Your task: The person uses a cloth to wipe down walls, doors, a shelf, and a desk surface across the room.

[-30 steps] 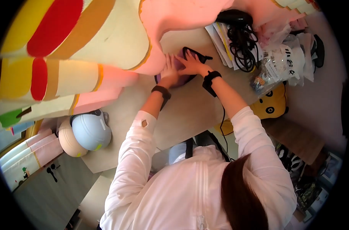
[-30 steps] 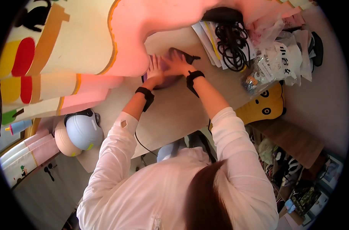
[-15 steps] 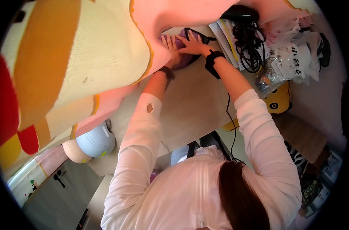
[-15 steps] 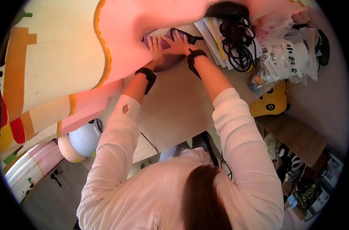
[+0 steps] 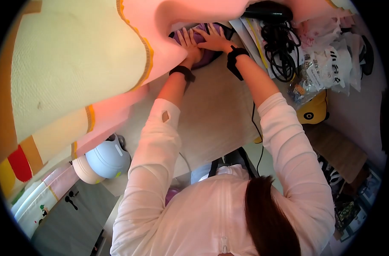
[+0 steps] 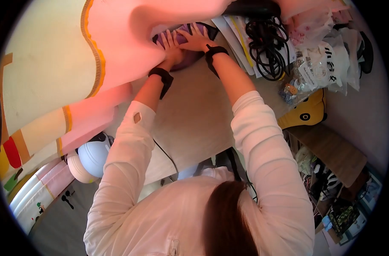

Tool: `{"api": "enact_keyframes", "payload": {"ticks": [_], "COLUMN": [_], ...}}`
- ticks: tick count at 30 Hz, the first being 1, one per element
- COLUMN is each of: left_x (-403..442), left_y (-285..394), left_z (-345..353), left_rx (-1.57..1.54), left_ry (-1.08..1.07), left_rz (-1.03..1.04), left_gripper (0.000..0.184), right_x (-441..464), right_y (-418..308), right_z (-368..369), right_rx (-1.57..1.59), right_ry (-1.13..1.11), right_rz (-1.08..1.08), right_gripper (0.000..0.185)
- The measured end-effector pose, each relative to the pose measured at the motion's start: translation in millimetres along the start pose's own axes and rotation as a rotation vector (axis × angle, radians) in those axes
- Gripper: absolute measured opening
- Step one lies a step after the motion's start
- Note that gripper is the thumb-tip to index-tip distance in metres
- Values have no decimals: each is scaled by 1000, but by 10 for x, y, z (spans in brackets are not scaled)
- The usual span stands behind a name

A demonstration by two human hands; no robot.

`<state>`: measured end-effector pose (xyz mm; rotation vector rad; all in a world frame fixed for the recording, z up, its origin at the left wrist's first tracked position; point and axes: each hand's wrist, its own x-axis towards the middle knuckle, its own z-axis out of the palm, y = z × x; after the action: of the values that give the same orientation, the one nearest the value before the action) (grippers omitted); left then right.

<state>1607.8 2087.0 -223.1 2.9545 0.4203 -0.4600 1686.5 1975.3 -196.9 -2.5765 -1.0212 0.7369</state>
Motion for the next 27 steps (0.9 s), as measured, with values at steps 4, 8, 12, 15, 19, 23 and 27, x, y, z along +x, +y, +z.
{"api": "enact_keyframes", "payload": {"ticks": [4, 8, 12, 15, 19, 23, 27], "left_x": [-34, -369, -878, -1253, -1687, -2081, -2429], "left_y": [-40, 117, 393, 576, 793, 956, 1117], "left_z": [74, 172, 347, 392, 472, 555, 652], "left_rx": [-74, 31, -39, -84, -40, -110, -91], "left_ry": [121, 151, 266, 217, 139, 105, 20], "left_rz": [52, 146, 254, 300, 343, 389, 387], "left_gripper": [81, 79, 78, 77, 80, 80, 76], "right_x": [-85, -446, -1078, -1570, -2143, -2640, -3035], "right_y": [-36, -18, 79, 131, 128, 82, 88], "right_z": [38, 189, 376, 558, 742, 825, 973], "right_rx": [46, 47, 78, 87, 89, 123, 104], "right_ry": [40, 47, 20, 31, 13, -31, -20], "right_rz": [53, 97, 97, 84, 116, 150, 146], "right_gripper": [78, 79, 81, 81, 80, 82, 82]}}
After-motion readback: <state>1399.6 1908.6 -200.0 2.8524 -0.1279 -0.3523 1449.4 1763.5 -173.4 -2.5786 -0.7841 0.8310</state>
